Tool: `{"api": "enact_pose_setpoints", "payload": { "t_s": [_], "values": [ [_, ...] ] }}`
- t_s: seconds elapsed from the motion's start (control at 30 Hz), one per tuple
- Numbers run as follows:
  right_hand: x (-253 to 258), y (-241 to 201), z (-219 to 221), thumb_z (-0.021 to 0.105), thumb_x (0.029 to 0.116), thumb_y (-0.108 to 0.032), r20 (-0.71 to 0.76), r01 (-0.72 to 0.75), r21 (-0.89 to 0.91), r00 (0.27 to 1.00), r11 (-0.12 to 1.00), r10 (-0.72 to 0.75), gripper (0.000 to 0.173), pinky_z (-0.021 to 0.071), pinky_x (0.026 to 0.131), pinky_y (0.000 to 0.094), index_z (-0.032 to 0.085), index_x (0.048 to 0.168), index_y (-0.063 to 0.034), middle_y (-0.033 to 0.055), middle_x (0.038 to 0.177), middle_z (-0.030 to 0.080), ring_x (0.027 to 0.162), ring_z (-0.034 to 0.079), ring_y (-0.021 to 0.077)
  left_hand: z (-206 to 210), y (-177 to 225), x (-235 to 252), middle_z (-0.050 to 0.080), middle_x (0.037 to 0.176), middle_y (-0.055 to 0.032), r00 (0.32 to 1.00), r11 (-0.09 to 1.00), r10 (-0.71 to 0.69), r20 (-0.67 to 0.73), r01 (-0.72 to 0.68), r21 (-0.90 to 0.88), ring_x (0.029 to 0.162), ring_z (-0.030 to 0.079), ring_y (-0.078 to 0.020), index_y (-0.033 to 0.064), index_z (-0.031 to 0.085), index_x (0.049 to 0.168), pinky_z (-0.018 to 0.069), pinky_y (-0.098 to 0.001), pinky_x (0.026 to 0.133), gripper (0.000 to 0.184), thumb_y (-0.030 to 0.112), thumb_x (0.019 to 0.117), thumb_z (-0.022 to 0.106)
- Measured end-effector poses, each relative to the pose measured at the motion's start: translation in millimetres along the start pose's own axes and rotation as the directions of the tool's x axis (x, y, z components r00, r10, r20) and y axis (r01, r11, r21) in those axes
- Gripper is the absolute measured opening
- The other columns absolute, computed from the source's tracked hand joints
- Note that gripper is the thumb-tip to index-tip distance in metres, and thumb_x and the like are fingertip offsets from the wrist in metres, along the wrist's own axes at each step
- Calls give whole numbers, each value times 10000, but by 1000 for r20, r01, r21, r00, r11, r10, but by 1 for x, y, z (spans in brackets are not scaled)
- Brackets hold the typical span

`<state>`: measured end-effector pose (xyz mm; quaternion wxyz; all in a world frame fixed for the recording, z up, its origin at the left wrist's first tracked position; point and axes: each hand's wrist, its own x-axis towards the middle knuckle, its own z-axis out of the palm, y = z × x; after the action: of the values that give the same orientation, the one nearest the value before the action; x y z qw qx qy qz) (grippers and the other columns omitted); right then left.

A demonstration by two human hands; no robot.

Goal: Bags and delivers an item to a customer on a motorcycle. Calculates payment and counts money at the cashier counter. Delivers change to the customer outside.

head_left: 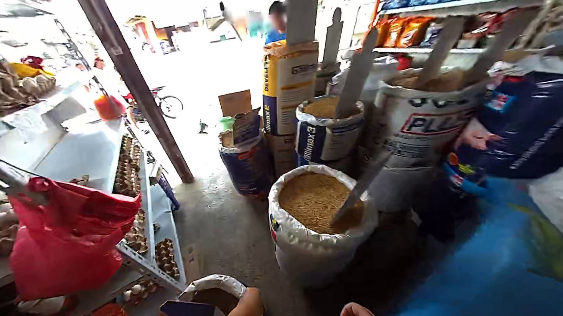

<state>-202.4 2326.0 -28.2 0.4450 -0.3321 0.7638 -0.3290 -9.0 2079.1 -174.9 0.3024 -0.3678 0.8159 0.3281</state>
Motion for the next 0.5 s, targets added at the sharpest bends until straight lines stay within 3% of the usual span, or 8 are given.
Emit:
{"api": "enact_pose_setpoints", "payload": {
  "t_s": [0.07, 0.23, 0.37, 0.5],
  "values": [
    [20, -15, -13, 503, 971, 0, 51, 80, -221, 996, 972, -70, 307, 498, 1003, 540, 641, 1237, 65, 281, 1205, 629, 1145, 617, 395, -9, -8, 2, 679, 1233, -274, 998, 997, -44, -46, 41, -70, 1204, 631, -445, -58, 698, 1161, 475, -643, 1034, 301, 174, 991, 608],
    [68, -70, -30, 479, 1003, 18, 165, 167, -456, 981, 874, -101, 314, 510, 1015, 461, 672, 1250, 7, 251, 1226, 612, 1160, 616, 355, -52, -34, 14, 705, 1212, -227, 968, 954, -181, -174, 130, -269, 1197, 649, -397, 23, 732, 1174, 480, -617, 1051, 301, 241, 982, 651],
    [114, -99, -31, 481, 1047, -67, 216, 217, -491, 969, 844, -123, 303, 514, 1031, 432, 674, 1281, -47, 202, 1251, 624, 1162, 633, 310, -85, -65, 46, 739, 1156, -171, 932, 817, -298, -208, 136, -560, 1083, 713, -300, 45, 741, 1195, 537, -503, 1018, 291, 237, 985, 681],
    [175, -129, -31, 631, 1010, -163, 241, 251, -412, 957, 876, -161, 302, 518, 1017, 461, 685, 1272, -22, 198, 1198, 675, 1107, 660, 315, -127, -107, 83, 722, 1191, -185, 895, 638, -427, -127, 199, -744, 1072, 719, -292, 29, 695, 1265, 558, -462, 996, 311, 194, 1003, 670]
  ]
}}
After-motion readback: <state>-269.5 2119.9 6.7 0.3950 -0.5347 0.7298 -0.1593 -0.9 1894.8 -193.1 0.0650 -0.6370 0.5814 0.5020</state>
